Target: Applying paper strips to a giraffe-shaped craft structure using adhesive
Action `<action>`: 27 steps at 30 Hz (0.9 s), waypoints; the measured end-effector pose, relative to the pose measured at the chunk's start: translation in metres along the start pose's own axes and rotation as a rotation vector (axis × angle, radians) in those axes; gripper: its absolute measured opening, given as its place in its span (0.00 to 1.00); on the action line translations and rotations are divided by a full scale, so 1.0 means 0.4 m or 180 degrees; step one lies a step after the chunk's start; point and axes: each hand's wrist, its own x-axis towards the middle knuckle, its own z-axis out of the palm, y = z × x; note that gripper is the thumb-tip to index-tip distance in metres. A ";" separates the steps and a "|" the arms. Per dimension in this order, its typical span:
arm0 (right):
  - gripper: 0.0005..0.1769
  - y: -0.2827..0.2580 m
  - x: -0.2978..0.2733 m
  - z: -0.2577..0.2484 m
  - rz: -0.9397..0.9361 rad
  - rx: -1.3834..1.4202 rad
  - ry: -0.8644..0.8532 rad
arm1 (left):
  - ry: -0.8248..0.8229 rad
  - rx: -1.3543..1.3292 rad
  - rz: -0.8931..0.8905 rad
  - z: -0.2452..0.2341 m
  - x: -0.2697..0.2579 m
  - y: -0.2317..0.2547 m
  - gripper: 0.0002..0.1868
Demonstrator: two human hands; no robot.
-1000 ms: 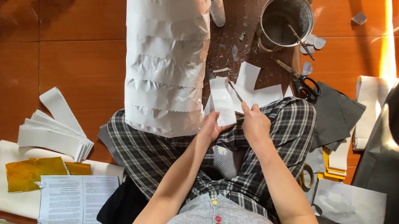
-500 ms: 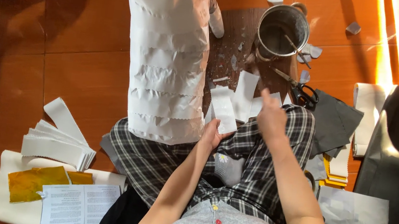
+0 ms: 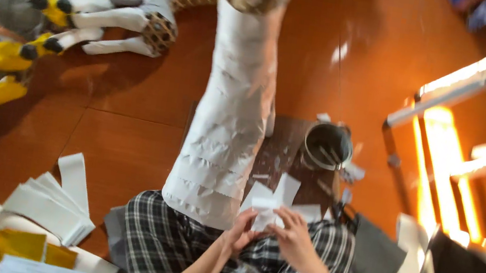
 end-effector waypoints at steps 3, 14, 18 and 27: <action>0.14 0.007 -0.118 0.072 0.0691 -0.0091 -0.0155 | -0.0173 0.0578 -0.0073 0.090 -0.147 0.055 0.13; 0.03 -0.061 -0.093 -0.026 0.2044 0.1315 0.0799 | -0.0177 0.2344 -0.0115 0.157 -0.410 0.121 0.15; 0.02 -0.089 -0.069 -0.040 0.2206 0.1636 0.0730 | 0.0114 0.3990 0.1570 0.179 -0.511 0.119 0.12; 0.05 -0.170 -0.016 -0.091 0.1067 0.2692 0.0377 | -0.1005 0.5060 0.3605 0.238 -0.618 0.178 0.16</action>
